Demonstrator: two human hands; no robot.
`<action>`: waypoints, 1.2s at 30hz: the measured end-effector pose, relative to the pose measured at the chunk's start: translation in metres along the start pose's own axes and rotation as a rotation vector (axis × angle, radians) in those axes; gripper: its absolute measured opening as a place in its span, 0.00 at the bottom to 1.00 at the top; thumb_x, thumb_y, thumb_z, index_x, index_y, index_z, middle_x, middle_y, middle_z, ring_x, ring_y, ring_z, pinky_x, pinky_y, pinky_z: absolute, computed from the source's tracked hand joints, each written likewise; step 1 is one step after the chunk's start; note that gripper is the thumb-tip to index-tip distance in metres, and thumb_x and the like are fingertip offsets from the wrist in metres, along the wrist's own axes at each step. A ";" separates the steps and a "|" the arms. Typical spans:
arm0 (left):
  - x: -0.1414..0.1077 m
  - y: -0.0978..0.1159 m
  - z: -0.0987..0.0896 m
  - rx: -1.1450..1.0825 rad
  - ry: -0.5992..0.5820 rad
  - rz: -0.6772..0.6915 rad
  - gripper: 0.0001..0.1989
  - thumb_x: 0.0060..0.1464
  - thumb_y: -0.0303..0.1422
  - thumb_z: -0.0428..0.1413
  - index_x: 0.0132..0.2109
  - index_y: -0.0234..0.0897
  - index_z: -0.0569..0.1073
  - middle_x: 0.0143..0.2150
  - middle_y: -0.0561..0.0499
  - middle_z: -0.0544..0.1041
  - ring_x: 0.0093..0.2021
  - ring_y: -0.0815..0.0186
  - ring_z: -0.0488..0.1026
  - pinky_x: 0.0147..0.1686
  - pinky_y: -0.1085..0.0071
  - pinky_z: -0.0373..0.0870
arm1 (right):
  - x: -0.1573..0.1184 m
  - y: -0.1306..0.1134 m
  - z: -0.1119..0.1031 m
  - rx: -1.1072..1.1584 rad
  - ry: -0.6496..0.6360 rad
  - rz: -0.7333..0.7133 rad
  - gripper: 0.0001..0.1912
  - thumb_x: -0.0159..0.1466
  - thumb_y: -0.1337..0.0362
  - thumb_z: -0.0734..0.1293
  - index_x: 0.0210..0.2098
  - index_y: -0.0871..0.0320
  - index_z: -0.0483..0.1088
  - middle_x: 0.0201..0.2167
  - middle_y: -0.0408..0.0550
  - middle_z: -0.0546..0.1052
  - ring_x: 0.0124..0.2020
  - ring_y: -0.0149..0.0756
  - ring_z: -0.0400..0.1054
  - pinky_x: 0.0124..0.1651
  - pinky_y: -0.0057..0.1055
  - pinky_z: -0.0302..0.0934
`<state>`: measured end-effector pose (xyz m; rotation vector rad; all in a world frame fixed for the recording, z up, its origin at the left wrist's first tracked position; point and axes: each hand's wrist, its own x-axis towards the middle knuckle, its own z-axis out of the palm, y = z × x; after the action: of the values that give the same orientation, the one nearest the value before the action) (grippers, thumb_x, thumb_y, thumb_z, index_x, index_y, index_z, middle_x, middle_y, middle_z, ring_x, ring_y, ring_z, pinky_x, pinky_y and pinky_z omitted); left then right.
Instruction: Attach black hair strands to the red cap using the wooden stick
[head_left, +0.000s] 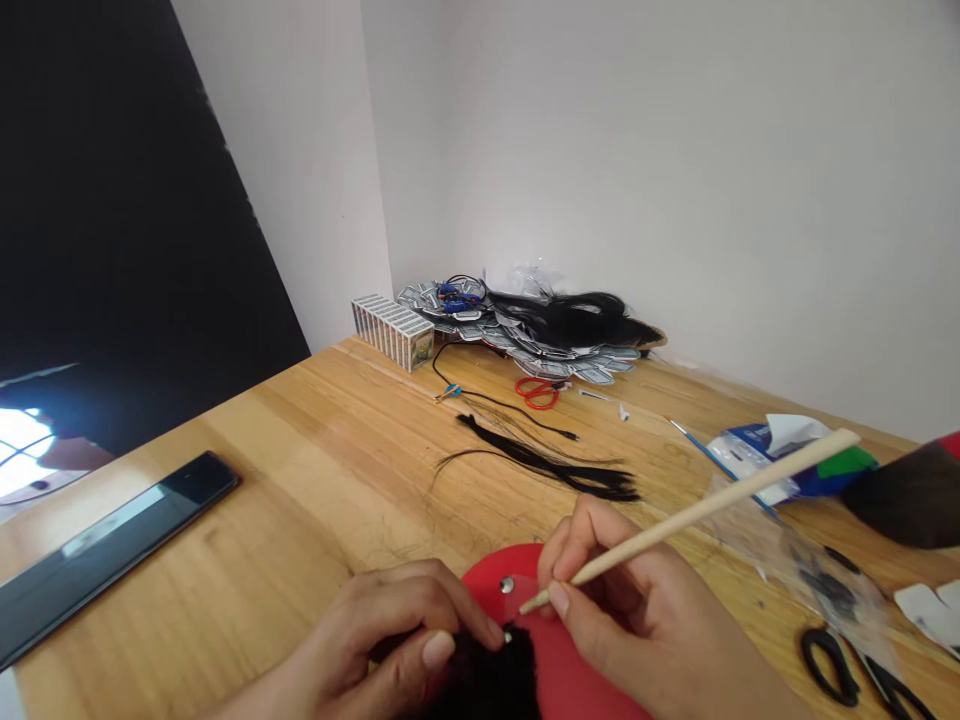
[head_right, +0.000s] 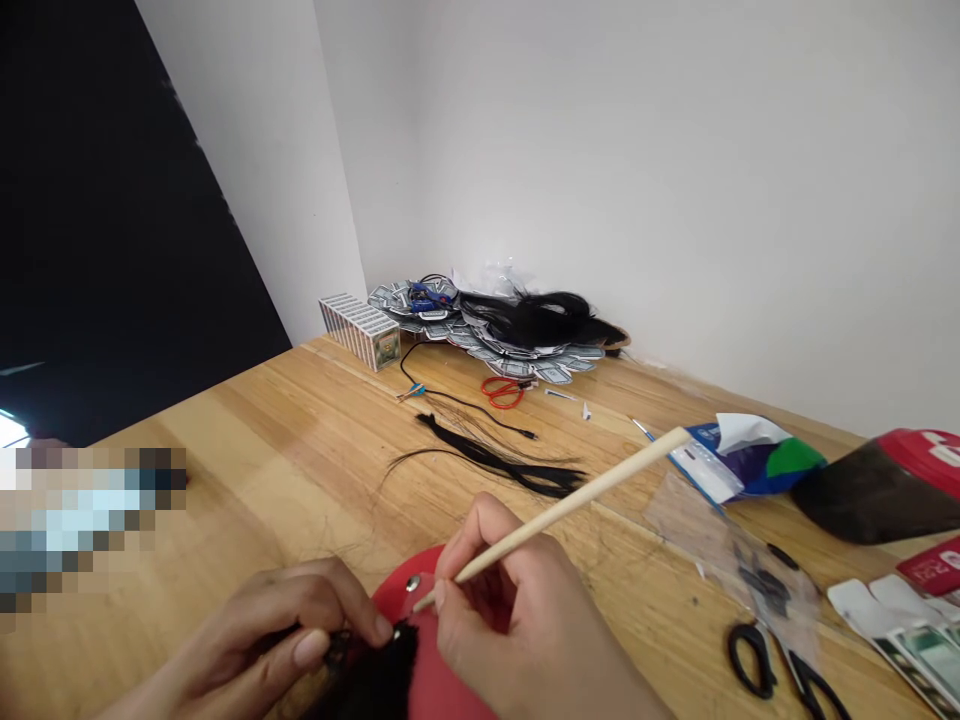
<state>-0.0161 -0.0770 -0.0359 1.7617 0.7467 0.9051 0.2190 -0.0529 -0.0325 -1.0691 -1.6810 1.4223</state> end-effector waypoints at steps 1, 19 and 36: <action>0.001 0.000 0.000 -0.015 0.001 -0.012 0.14 0.69 0.39 0.49 0.45 0.41 0.79 0.42 0.47 0.81 0.42 0.64 0.78 0.44 0.77 0.71 | 0.000 0.000 0.000 -0.004 0.005 -0.005 0.06 0.63 0.63 0.63 0.29 0.52 0.62 0.27 0.41 0.68 0.29 0.36 0.65 0.28 0.30 0.54; -0.007 -0.029 0.008 -0.530 0.176 -0.473 0.23 0.56 0.54 0.60 0.37 0.36 0.80 0.28 0.48 0.77 0.15 0.78 0.51 0.19 0.76 0.50 | -0.001 -0.018 0.000 -0.039 -0.063 0.122 0.05 0.66 0.61 0.62 0.34 0.54 0.65 0.28 0.40 0.69 0.30 0.35 0.64 0.32 0.31 0.54; -0.003 -0.030 0.010 -0.639 0.211 -0.444 0.18 0.57 0.48 0.62 0.34 0.36 0.76 0.36 0.48 0.79 0.18 0.80 0.46 0.19 0.76 0.40 | -0.002 -0.024 -0.006 -0.056 -0.113 0.036 0.12 0.72 0.59 0.61 0.33 0.56 0.67 0.30 0.41 0.69 0.33 0.34 0.64 0.38 0.31 0.57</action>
<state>-0.0115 -0.0747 -0.0669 0.9049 0.8244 0.8976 0.2213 -0.0537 -0.0081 -1.0720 -1.7989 1.4908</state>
